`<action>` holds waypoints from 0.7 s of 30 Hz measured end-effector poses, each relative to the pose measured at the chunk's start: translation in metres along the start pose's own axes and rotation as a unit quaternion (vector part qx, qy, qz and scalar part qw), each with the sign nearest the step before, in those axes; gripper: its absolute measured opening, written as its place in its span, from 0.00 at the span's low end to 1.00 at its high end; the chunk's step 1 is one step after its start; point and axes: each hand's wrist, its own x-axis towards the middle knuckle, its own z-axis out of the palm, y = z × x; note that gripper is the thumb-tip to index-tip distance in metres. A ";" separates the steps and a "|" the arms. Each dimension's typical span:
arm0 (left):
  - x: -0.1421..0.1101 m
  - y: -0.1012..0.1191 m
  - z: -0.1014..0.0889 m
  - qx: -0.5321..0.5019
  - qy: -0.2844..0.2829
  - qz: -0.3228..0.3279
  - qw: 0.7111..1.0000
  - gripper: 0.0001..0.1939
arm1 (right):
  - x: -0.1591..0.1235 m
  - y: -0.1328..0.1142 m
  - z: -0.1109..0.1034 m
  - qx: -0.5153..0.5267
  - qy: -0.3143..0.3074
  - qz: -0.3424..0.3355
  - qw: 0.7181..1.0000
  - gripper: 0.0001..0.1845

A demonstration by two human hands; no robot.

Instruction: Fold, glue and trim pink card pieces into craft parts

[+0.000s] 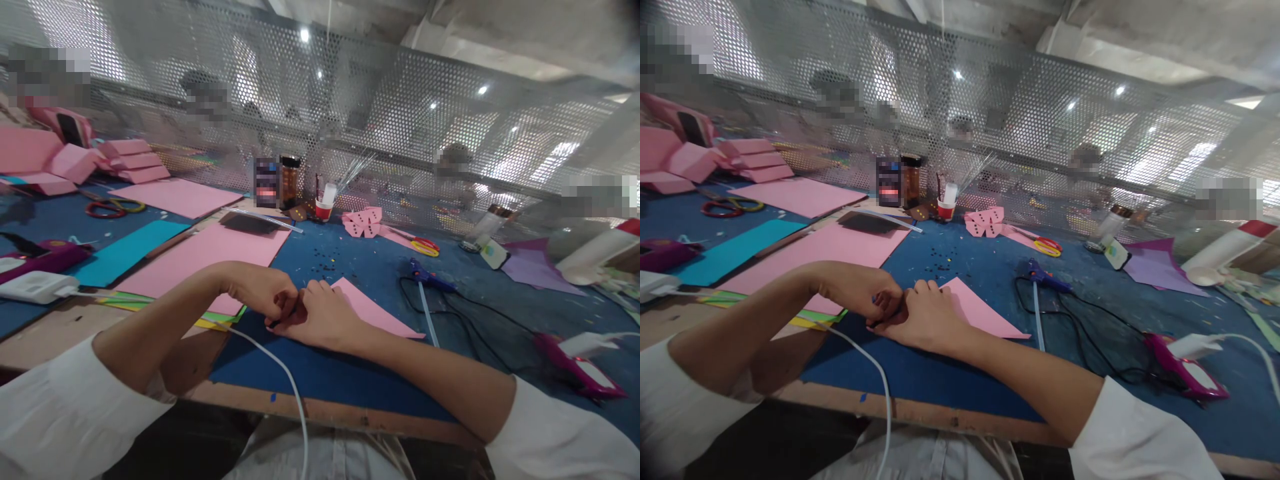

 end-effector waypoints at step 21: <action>0.002 -0.003 0.000 -0.002 -0.002 0.010 1.000 0.08 | 0.000 0.001 -0.002 0.001 -0.011 -0.012 1.000 0.42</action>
